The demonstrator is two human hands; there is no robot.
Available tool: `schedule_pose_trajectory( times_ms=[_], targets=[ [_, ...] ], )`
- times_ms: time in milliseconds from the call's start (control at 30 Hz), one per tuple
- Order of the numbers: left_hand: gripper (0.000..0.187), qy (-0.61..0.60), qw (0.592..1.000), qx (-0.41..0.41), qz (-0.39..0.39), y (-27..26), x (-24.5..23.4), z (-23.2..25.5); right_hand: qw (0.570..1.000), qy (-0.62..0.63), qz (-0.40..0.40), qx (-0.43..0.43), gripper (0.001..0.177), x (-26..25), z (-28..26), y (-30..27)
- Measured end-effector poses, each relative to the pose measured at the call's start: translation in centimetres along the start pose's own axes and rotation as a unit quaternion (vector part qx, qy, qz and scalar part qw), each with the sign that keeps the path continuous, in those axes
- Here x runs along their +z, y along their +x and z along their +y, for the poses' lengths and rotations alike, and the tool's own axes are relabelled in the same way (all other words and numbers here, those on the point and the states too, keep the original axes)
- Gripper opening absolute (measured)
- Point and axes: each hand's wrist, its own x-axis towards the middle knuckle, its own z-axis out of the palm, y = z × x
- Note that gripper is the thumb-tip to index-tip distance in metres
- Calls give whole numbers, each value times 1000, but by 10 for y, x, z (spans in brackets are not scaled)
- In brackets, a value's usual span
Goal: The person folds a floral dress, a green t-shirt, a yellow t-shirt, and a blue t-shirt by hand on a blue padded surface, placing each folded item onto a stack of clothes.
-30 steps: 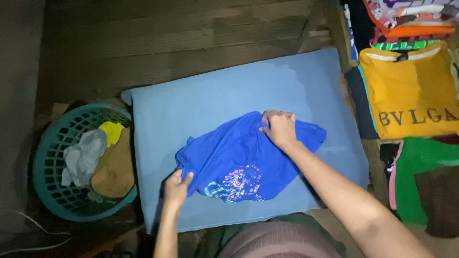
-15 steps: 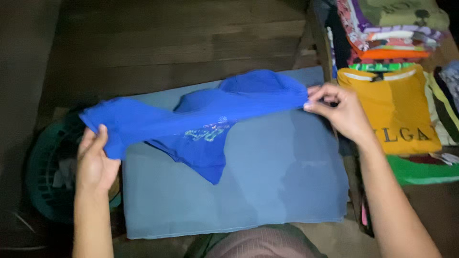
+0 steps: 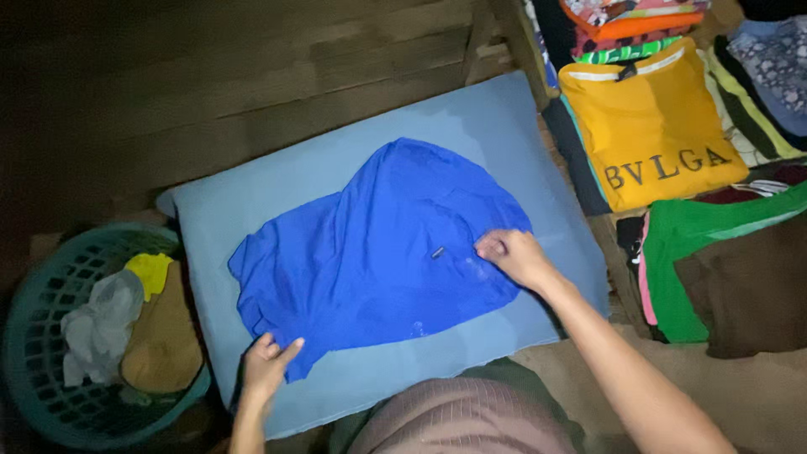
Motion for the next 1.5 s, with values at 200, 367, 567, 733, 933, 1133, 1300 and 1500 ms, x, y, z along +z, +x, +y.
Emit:
schedule_pose_trajectory(
  times_ms=[200, 367, 567, 733, 933, 1133, 1300, 1500],
  targets=[
    [52, 41, 997, 5, 70, -24, 7, -4, 921, -233, 273, -153, 55, 47, -43, 38],
    [36, -3, 983, -73, 166, -55, 15, 26, 986, -102, 135, 4, 40, 62, -7, 64],
    [22, -159, 942, 111, 274, -56, 12, 47, 960, 224, 133, -99, 31, 0, 29, 78],
    [17, -64, 942, 234, 231, -51, 8, 111, 977, 210, 33, -22, 36, -120, -34, 5],
    [16, 25, 956, 267, 114, -91, 74, 232, 985, 48, 151, -63, 21, -114, -153, -63],
    [14, 33, 961, 270, 44, -124, 139, 279, 947, 28, 116, -298, 23, -31, -269, -80],
    [13, -7, 954, 300, -6, -142, 142, 285, 943, 30, 53, -328, 20, -16, -282, -72],
    [25, 283, 933, 214, -66, -153, 119, 284, 948, 57, 112, -291, 15, -14, -274, -73]
  ],
)
